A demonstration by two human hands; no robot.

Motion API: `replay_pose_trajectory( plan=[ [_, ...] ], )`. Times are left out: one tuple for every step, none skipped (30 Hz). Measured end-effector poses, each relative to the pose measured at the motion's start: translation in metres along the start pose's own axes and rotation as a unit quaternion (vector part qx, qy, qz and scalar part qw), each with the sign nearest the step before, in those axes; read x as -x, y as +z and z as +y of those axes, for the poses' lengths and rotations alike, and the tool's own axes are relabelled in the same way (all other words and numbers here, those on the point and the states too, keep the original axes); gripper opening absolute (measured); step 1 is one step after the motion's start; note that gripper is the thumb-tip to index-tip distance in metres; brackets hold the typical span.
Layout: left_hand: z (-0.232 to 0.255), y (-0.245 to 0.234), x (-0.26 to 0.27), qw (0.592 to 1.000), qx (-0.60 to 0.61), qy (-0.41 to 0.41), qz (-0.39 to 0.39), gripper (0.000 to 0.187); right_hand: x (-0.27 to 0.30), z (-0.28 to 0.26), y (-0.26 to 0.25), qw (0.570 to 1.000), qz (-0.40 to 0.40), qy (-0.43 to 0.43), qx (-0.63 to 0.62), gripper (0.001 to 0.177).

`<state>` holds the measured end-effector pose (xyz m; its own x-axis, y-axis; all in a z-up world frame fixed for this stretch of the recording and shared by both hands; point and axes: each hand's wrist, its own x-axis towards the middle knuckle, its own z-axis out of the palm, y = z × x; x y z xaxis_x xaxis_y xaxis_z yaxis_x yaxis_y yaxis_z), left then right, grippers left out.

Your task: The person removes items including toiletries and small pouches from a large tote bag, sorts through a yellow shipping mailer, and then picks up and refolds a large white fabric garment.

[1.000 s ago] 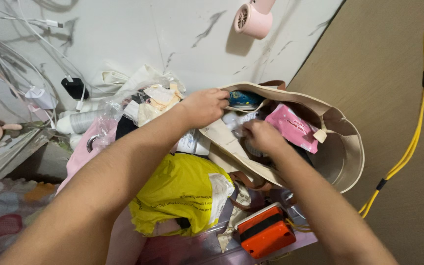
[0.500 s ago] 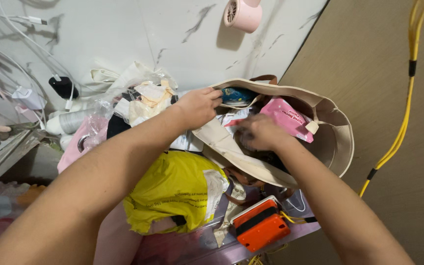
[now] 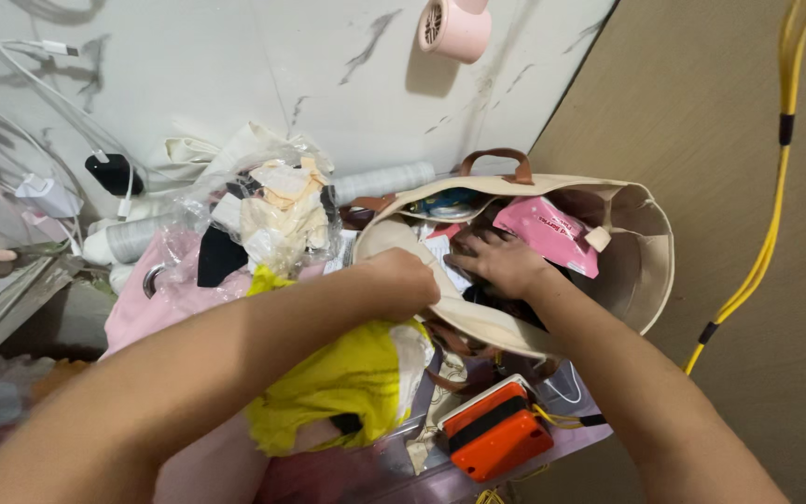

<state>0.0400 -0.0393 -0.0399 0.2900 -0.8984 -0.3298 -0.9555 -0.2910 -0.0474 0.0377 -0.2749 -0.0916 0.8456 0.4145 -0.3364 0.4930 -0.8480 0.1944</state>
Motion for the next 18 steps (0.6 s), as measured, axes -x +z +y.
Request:
replay_pose_trajectory(
  plan=[
    [0.002, 0.005, 0.000, 0.999, -0.036, 0.016, 0.006, 0.016, -0.001, 0.003, 0.004, 0.999, 0.033, -0.011, 0.013, 0.087],
    [0.003, 0.009, 0.001, 0.997, -0.072, 0.032, 0.011, 0.011, -0.001, 0.007, 0.010, 0.997, 0.066, -0.023, 0.027, 0.081],
    [0.003, 0.011, 0.002, 0.996, -0.075, 0.046, 0.027, 0.009, -0.003, 0.011, 0.016, 0.994, 0.101, -0.033, 0.039, 0.075],
    [0.002, 0.012, 0.004, 0.994, -0.079, 0.060, 0.043, 0.008, -0.006, 0.017, 0.021, 0.991, 0.127, -0.027, 0.036, 0.067],
    [0.004, 0.012, 0.006, 0.992, -0.081, 0.077, 0.059, 0.007, -0.007, 0.024, 0.026, 0.988, 0.151, -0.020, 0.032, 0.060],
    [0.007, 0.012, 0.009, 0.991, -0.092, 0.077, 0.053, 0.007, -0.007, 0.029, 0.029, 0.984, 0.174, -0.014, 0.028, 0.053],
    [0.009, 0.011, 0.013, 0.991, -0.103, 0.076, 0.048, 0.007, -0.006, 0.036, 0.029, 0.982, 0.186, 0.004, 0.002, 0.055],
    [0.011, 0.010, 0.016, 0.990, -0.114, 0.075, 0.043, 0.008, -0.004, 0.043, 0.026, 0.980, 0.199, 0.022, -0.025, 0.056],
    [0.012, 0.007, 0.020, 0.988, -0.127, 0.077, 0.040, 0.008, -0.002, 0.048, 0.020, 0.975, 0.211, 0.040, -0.052, 0.058],
    [0.013, 0.004, 0.023, 0.987, -0.139, 0.079, 0.036, 0.007, 0.000, 0.050, 0.014, 0.977, 0.188, 0.064, -0.082, 0.057],
    [0.013, 0.003, 0.026, 0.985, -0.151, 0.081, 0.033, 0.007, 0.001, 0.051, 0.008, 0.976, 0.164, 0.089, -0.112, 0.057],
    [0.012, 0.002, 0.028, 0.988, -0.131, 0.078, 0.038, 0.008, 0.002, 0.050, 0.004, 0.974, 0.140, 0.113, -0.142, 0.058],
    [0.009, 0.001, 0.030, 0.990, -0.110, 0.074, 0.043, 0.009, 0.005, 0.049, 0.001, 0.972, 0.157, 0.095, -0.146, 0.056],
    [0.007, 0.001, 0.032, 0.992, -0.089, 0.069, 0.048, 0.011, 0.008, 0.048, -0.001, 0.970, 0.174, 0.077, -0.151, 0.054],
    [0.005, 0.001, 0.033, 0.994, -0.076, 0.060, 0.059, 0.010, 0.010, 0.047, -0.003, 0.967, 0.192, 0.059, -0.156, 0.052],
    [0.003, 0.001, 0.033, 0.994, -0.063, 0.050, 0.070, 0.009, 0.011, 0.046, -0.006, 0.973, 0.183, 0.000, -0.143, 0.055],
    [0.001, 0.002, 0.034, 0.995, -0.050, 0.041, 0.081, 0.009, 0.013, 0.045, -0.011, 0.974, 0.174, -0.059, -0.130, 0.059],
    [0.001, 0.003, 0.034, 0.993, -0.056, 0.047, 0.090, 0.008, 0.015, 0.043, -0.016, 0.972, 0.164, -0.118, -0.117, 0.063]
  ],
)
